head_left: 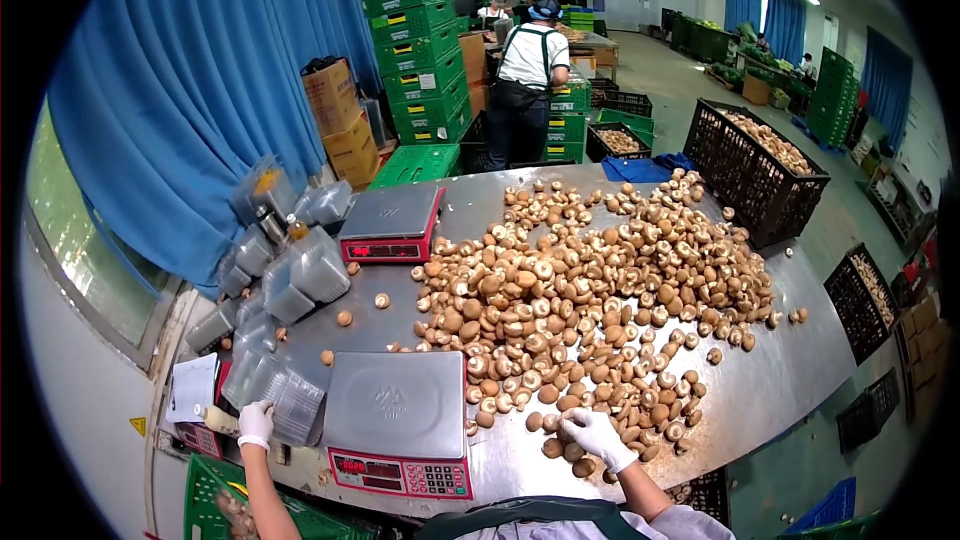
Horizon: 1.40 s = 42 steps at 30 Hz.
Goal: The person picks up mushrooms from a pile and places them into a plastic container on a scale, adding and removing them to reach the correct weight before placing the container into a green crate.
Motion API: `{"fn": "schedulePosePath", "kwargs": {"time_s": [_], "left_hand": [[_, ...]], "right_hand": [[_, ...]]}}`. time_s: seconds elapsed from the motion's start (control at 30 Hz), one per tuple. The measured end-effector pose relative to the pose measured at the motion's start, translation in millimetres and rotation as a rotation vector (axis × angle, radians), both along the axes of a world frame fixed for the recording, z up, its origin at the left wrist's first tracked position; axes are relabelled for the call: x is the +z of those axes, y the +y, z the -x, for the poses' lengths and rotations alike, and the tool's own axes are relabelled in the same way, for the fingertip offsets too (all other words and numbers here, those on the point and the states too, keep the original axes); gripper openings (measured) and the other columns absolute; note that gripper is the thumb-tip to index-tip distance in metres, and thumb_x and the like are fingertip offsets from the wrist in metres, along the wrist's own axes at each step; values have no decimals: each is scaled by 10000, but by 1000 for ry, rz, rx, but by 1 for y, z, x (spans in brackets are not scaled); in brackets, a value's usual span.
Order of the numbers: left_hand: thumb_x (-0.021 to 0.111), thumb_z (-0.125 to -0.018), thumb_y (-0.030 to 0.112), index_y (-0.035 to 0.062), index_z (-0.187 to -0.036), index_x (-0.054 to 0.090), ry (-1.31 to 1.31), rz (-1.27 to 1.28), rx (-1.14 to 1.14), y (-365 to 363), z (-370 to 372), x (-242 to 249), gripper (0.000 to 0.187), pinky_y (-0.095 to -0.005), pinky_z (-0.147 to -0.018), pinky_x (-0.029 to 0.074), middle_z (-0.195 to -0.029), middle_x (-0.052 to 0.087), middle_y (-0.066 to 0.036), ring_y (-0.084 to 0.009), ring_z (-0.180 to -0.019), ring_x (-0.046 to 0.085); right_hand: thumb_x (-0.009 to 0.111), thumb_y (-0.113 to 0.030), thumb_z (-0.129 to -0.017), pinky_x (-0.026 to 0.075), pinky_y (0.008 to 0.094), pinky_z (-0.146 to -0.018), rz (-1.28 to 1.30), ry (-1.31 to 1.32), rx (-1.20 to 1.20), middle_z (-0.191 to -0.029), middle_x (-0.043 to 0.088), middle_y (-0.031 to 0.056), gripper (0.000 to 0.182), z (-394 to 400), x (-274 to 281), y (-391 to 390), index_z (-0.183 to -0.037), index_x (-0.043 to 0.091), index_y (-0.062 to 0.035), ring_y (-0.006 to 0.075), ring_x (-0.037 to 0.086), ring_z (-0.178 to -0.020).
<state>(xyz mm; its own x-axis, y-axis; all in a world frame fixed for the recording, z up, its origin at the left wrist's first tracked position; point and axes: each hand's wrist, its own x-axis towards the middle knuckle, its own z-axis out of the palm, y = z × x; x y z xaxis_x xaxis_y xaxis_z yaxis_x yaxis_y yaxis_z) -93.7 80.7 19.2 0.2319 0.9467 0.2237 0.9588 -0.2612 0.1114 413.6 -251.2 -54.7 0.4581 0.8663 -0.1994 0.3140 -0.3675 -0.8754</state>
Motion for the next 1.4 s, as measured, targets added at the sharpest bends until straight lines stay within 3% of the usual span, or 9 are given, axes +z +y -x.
{"fn": "schedulePosePath", "kwargs": {"time_s": [0.4, 0.57, 0.7, 0.93, 0.97, 1.03, 1.13, 1.27, 1.4], "left_hand": [[604, -767, 82, 9, -949, 658, -246, 298, 106, 46, 22, -26, 203, -373, -727, 487, -842, 655, -192, -333, -797, 640], [582, -782, 85, 36, -899, 645, -122, -31, 150, 31, 4, 7, 142, -387, -730, 482, -840, 639, -197, -359, -813, 618], [529, -861, 91, 33, -942, 594, -431, -244, 269, 72, 55, 5, 119, -376, -657, 459, -752, 610, -169, -333, -712, 599], [509, -884, 39, -5, -1028, 584, -461, -598, -162, 7, -56, 37, 168, -314, -735, 481, -915, 622, -139, -241, -810, 622], [517, -869, 24, 6, -1018, 593, -457, -562, -259, -34, -101, 54, 168, -316, -762, 483, -927, 628, -142, -250, -830, 624], [531, -844, 13, 22, -984, 621, -416, -325, -408, -55, -134, 23, 167, -346, -738, 493, -911, 635, -145, -300, -818, 621], [531, -789, 4, 98, -1124, 576, -281, -48, -590, -100, -177, -20, 351, -371, -735, 501, -1017, 631, -121, -300, -865, 615], [584, -833, 253, 115, -1197, 533, -25, 173, -576, -138, -205, -31, 392, -397, -712, 492, -982, 617, -91, -291, -879, 604], [635, -798, 293, 93, -1172, 550, 39, 318, -565, -149, -215, -6, 432, -388, -750, 488, -1040, 613, -92, -283, -895, 604]], "right_hand": [[586, -315, -837, 501, 334, -739, 8, -20, -32, -823, 666, 153, 294, 3, -9, 1, -972, 660, -65, 268, 658, -794], [586, -314, -843, 502, 327, -712, 2, -2, -31, -792, 666, 144, 297, 5, -1, -2, -972, 661, -57, 250, 660, -757], [572, -214, -862, 492, 267, -652, 6, -41, -16, -736, 658, 76, 221, 7, 14, -1, -948, 648, -26, 122, 619, -682], [570, -215, -858, 493, 281, -660, -54, -134, 17, -741, 650, 82, 205, 8, 2, 7, -931, 652, -43, 139, 611, -670], [572, -219, -856, 494, 282, -665, -50, -170, 29, -753, 653, 90, 206, 11, -2, 6, -938, 651, -47, 149, 618, -676], [558, -283, -852, 502, 361, -683, -78, -110, 27, -804, 649, 165, 247, 20, 0, 5, -952, 645, -74, 316, 642, -754], [541, -295, -863, 504, 379, -679, 107, -28, 109, -822, 653, 150, 221, 43, 21, 1, -943, 645, -117, 316, 639, -760], [561, -235, -830, 486, 421, -611, -151, -368, 166, -707, 609, 146, 158, 85, -29, -19, -826, 632, -94, 314, 610, -666], [618, -134, -753, 468, 383, -608, -319, -498, 201, -721, 592, 77, 72, 89, -37, -24, -806, 601, -89, 275, 568, -673]]}}
